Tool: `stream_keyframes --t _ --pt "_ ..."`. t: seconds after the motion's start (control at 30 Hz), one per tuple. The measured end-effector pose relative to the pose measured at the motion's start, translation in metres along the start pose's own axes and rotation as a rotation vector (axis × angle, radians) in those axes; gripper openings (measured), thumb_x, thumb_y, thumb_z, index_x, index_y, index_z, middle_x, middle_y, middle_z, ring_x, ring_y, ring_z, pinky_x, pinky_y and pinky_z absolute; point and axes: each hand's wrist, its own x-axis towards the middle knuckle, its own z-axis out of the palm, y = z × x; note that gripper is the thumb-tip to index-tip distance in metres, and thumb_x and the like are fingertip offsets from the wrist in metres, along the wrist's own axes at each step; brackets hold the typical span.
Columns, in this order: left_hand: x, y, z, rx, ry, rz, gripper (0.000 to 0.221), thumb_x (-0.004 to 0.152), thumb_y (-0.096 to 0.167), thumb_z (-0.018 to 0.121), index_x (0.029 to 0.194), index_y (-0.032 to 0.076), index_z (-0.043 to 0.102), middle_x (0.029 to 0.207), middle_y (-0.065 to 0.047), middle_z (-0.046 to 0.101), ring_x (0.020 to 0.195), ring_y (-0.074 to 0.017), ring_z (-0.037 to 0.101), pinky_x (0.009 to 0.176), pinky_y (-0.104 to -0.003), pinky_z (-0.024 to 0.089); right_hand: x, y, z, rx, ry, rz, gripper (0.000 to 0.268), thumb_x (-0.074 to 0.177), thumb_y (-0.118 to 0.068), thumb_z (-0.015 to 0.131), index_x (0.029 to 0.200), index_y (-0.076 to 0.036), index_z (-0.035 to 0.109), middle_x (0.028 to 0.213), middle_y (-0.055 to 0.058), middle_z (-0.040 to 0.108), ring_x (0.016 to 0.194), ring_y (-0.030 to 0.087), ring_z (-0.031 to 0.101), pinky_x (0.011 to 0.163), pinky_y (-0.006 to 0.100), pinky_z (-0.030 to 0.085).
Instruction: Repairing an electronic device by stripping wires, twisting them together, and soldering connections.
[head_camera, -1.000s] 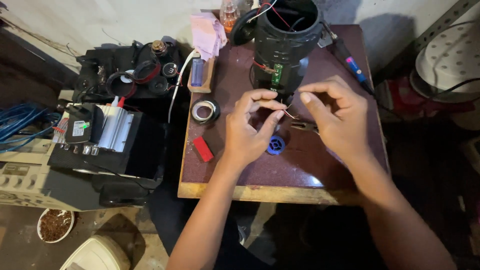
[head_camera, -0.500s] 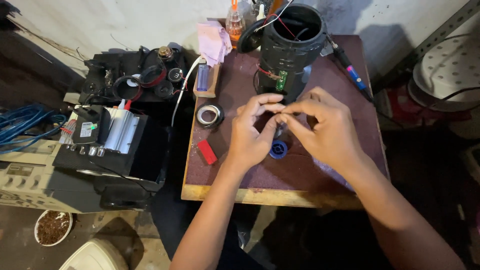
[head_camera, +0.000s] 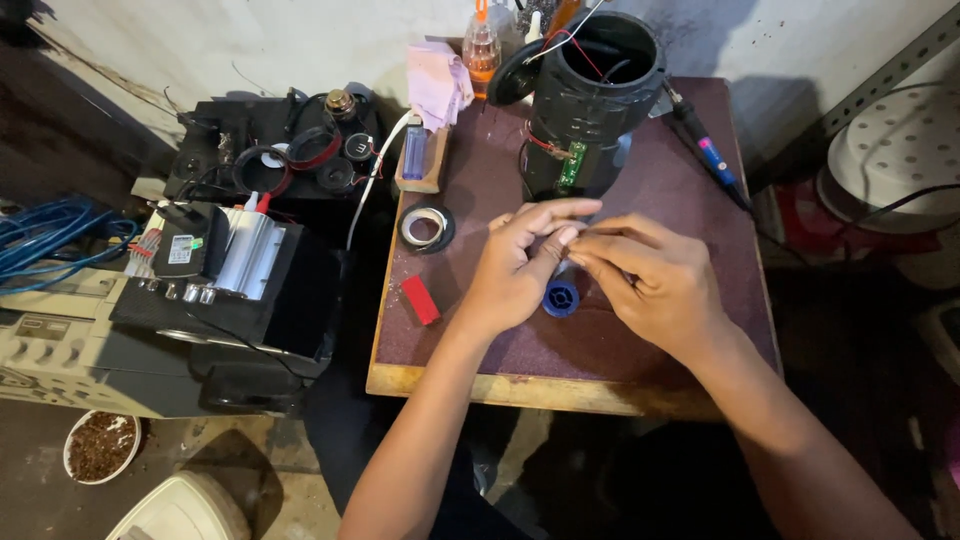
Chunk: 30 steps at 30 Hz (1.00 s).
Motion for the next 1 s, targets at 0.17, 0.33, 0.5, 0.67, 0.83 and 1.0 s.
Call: stream_keyframes --t 0.17,0.33,0.5,0.67,0.83,1.0 --pt "0.003 -0.010 0.001 -0.041 0.017 0.030 0.029 0.100 0.014 0.065 0.127 0.020 0.070 0.096 -0.001 0.078 0.098 -0.0244 0.070 0.099 -0.036 0.046 0.001 0.003 -0.001 -0.018 -0.005 -0.021 0.011 0.093 0.003 0.075 0.096 -0.006 0.080 0.094 0.015 0.075 0.078 0.038 0.072 0.058 0.038 0.055" --pt "0.004 -0.020 0.005 -0.083 0.058 0.059 0.029 0.093 0.011 0.073 0.122 0.016 0.073 0.093 -0.004 0.078 0.095 -0.0245 0.072 0.096 -0.037 0.051 -0.004 0.013 -0.001 -0.017 0.018 -0.027 0.010 0.092 0.002 0.076 0.094 -0.007 0.081 0.095 0.014 0.075 0.079 0.036 0.073 0.060 0.038 0.055" --pt "0.002 -0.013 0.005 -0.028 0.069 0.035 0.028 0.098 0.015 0.068 0.126 0.020 0.071 0.092 0.004 0.078 0.094 -0.0195 0.073 0.096 -0.034 0.048 -0.004 0.015 -0.002 0.053 0.053 0.025 0.011 0.091 0.005 0.076 0.093 -0.005 0.080 0.093 0.014 0.074 0.084 0.035 0.074 0.066 0.037 0.057" --pt "0.003 -0.011 0.006 0.069 0.055 0.020 0.026 0.098 0.013 0.067 0.122 0.019 0.072 0.082 0.005 0.075 0.091 -0.0197 0.070 0.096 -0.035 0.043 -0.002 0.013 0.000 0.083 0.048 0.017 0.009 0.092 0.006 0.076 0.092 -0.003 0.078 0.092 0.017 0.076 0.083 0.041 0.074 0.064 0.040 0.057" --pt "0.010 -0.006 0.005 0.015 0.037 0.020 0.027 0.096 0.013 0.069 0.122 0.020 0.072 0.083 0.004 0.076 0.089 -0.0186 0.072 0.093 -0.033 0.048 0.003 0.009 -0.007 0.127 0.058 0.072 0.007 0.092 0.004 0.077 0.094 -0.003 0.078 0.096 0.017 0.076 0.083 0.038 0.075 0.065 0.038 0.056" --pt "0.014 0.005 0.003 -0.084 0.069 -0.099 0.027 0.087 0.008 0.076 0.113 0.015 0.079 0.083 -0.001 0.077 0.081 -0.0172 0.075 0.080 -0.031 0.059 0.002 0.016 -0.010 0.270 0.082 0.171 0.008 0.086 0.002 0.080 0.092 -0.003 0.078 0.096 0.014 0.078 0.085 0.027 0.077 0.069 0.035 0.057"
